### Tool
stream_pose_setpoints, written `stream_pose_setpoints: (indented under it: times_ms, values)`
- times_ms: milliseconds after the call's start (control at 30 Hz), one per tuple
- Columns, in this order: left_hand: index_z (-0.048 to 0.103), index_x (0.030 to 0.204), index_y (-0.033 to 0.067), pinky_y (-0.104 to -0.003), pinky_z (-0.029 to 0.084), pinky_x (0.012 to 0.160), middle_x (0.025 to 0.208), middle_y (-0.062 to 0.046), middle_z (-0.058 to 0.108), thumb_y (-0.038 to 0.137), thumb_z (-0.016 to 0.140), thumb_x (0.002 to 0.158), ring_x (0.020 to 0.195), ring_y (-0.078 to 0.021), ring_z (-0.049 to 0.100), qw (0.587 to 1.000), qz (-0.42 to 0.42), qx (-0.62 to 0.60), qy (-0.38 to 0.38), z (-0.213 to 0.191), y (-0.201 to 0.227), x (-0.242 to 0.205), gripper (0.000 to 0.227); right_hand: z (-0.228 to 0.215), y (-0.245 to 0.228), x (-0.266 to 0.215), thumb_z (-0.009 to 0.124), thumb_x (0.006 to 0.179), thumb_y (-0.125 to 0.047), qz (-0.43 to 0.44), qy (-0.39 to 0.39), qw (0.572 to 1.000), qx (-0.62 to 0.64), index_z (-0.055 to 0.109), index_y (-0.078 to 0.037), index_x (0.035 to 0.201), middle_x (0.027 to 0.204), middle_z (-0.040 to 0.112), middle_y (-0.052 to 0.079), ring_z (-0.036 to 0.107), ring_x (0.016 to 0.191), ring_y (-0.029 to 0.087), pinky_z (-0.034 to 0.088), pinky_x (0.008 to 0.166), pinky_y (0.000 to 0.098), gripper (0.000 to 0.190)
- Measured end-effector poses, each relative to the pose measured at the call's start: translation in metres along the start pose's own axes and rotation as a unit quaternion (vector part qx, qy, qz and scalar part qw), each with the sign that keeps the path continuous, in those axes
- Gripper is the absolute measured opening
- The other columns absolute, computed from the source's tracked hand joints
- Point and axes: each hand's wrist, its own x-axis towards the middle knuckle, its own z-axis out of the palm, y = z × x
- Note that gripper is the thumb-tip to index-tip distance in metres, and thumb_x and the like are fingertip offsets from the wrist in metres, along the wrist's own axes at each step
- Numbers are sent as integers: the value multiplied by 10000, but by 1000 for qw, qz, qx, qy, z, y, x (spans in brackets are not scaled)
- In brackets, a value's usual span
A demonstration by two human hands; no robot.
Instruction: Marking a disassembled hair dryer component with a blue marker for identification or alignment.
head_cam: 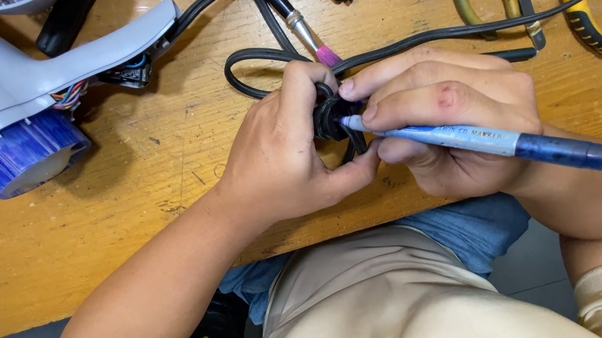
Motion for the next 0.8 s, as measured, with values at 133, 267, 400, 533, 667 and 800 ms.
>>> stream_pose_setpoints:
  times_ms: [133, 267, 400, 533, 667, 800]
  values:
    - [459, 1332, 90, -552, 528, 665, 965, -120, 704, 466, 954, 895, 814, -459, 756, 1000, -7, 13, -3, 2, -1, 0, 760, 0, -1, -3, 567, 1175, -149, 22, 11, 1000, 3, 676, 102, 1132, 1060, 784, 315, 895, 1055, 505, 737, 944, 490, 277]
    - [458, 1327, 92, -561, 525, 668, 946, -126, 723, 474, 944, 878, 819, -480, 760, 1000, -20, 15, -5, 1, 0, 0, 764, 0, 0, 0, 575, 1158, -193, -5, 2, 1000, -3, 701, 106, 1096, 975, 785, 252, 894, 1024, 509, 732, 930, 498, 330]
    - [468, 1314, 109, -538, 515, 666, 872, -88, 692, 484, 945, 844, 760, -429, 738, 999, -35, 15, -17, 1, 0, 2, 768, -1, 1, -1, 588, 1162, -143, -11, 1, 1000, -4, 698, 110, 1125, 1039, 788, 304, 889, 1043, 502, 721, 951, 489, 278]
    - [467, 1340, 86, -542, 543, 691, 962, -121, 748, 513, 914, 878, 851, -460, 788, 1000, -20, 11, -7, 1, 1, 1, 772, -1, -3, 0, 595, 1147, -210, -2, -3, 1000, 1, 706, 96, 1087, 966, 784, 244, 882, 1028, 517, 727, 941, 520, 330]
    - [473, 1313, 102, -524, 507, 632, 877, -87, 697, 485, 930, 862, 748, -413, 742, 1000, -24, 9, -5, 2, 1, 1, 748, -1, -4, -1, 579, 1173, -186, 14, 1, 1000, 3, 686, 82, 1163, 1056, 803, 293, 884, 1079, 490, 724, 983, 485, 288]
    - [465, 1344, 95, -546, 523, 632, 913, -100, 721, 490, 939, 858, 781, -444, 768, 1000, -19, 13, -1, 3, -1, 1, 785, -1, -1, -1, 591, 1159, -208, -1, -6, 1000, 6, 702, 83, 1127, 997, 788, 240, 882, 1060, 504, 722, 973, 512, 313]
